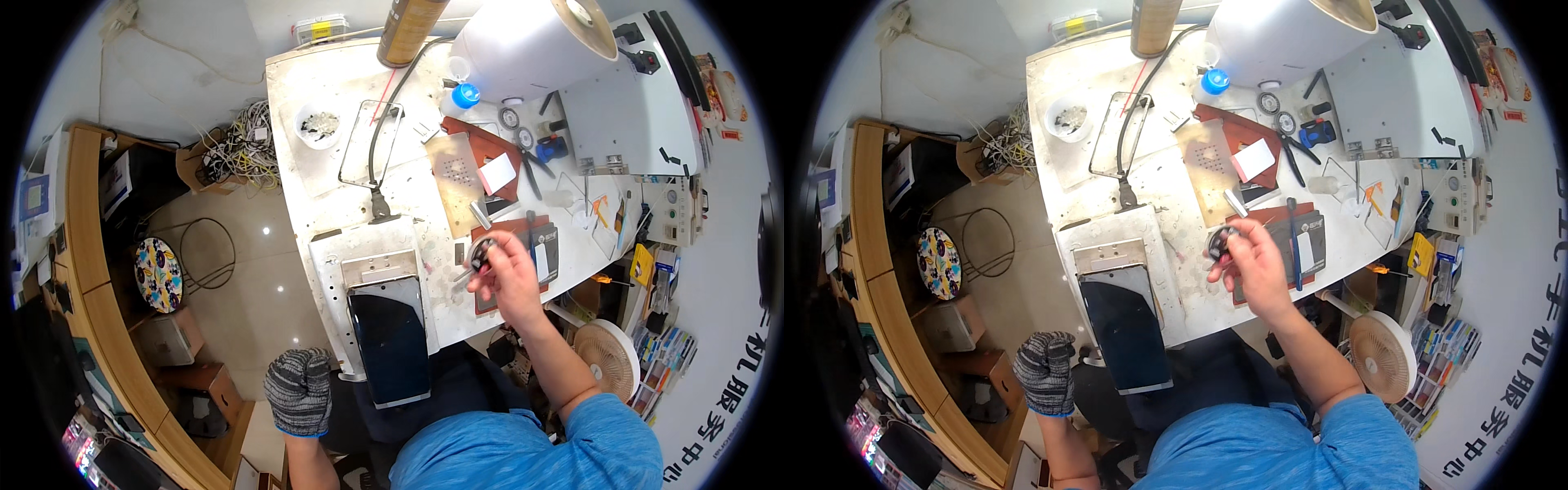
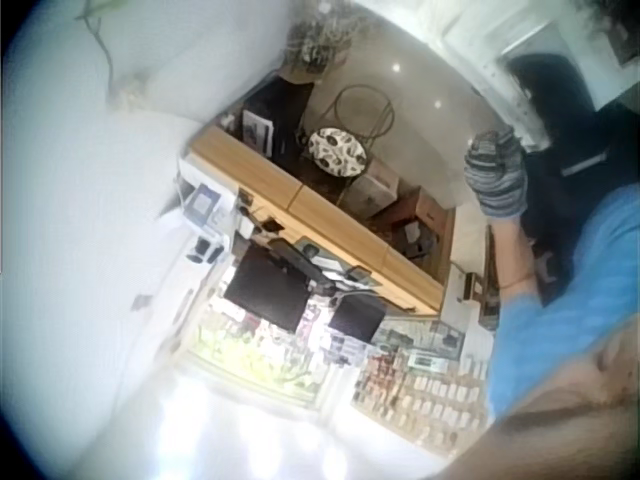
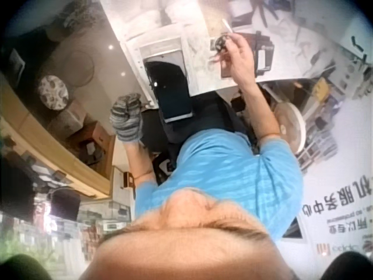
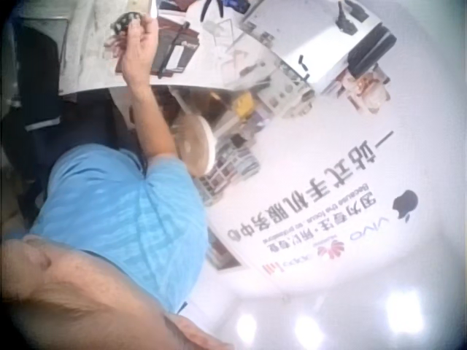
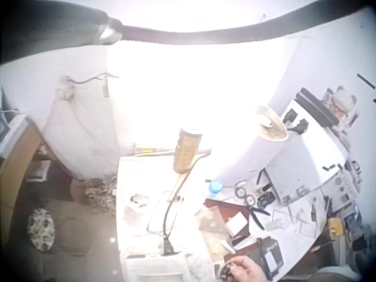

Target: The person uses a small handheld device to apply heat or pressure to a smartphone component while holding the phone with a gloved hand. The person repeatedly moves the device over the same area of the phone, occasionally adjusting the phone's position.

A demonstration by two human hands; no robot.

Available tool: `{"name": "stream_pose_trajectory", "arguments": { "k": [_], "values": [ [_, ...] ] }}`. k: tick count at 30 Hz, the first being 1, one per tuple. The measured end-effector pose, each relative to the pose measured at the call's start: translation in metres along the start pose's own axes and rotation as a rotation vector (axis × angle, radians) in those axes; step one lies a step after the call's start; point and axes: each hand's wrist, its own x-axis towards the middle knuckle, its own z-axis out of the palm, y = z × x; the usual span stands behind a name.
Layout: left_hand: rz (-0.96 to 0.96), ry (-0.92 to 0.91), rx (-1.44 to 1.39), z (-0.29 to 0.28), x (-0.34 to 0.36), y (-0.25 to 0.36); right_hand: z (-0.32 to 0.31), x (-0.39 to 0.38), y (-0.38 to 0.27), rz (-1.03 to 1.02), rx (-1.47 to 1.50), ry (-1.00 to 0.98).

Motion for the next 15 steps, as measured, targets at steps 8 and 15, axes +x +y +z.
{"name": "stream_pose_trajectory", "arguments": {
  "k": [8, 15],
  "values": [
    [-0.004, -0.037, -0.030, 0.009, 0.002, 0.008, 0.009, 0.055, -0.059, -0.128, 0.161, -0.015],
    [0.068, -0.023, 0.046, 0.013, 0.000, 0.007, 0.021, 0.073, -0.078, -0.152, 0.147, -0.139]
  ]
}}
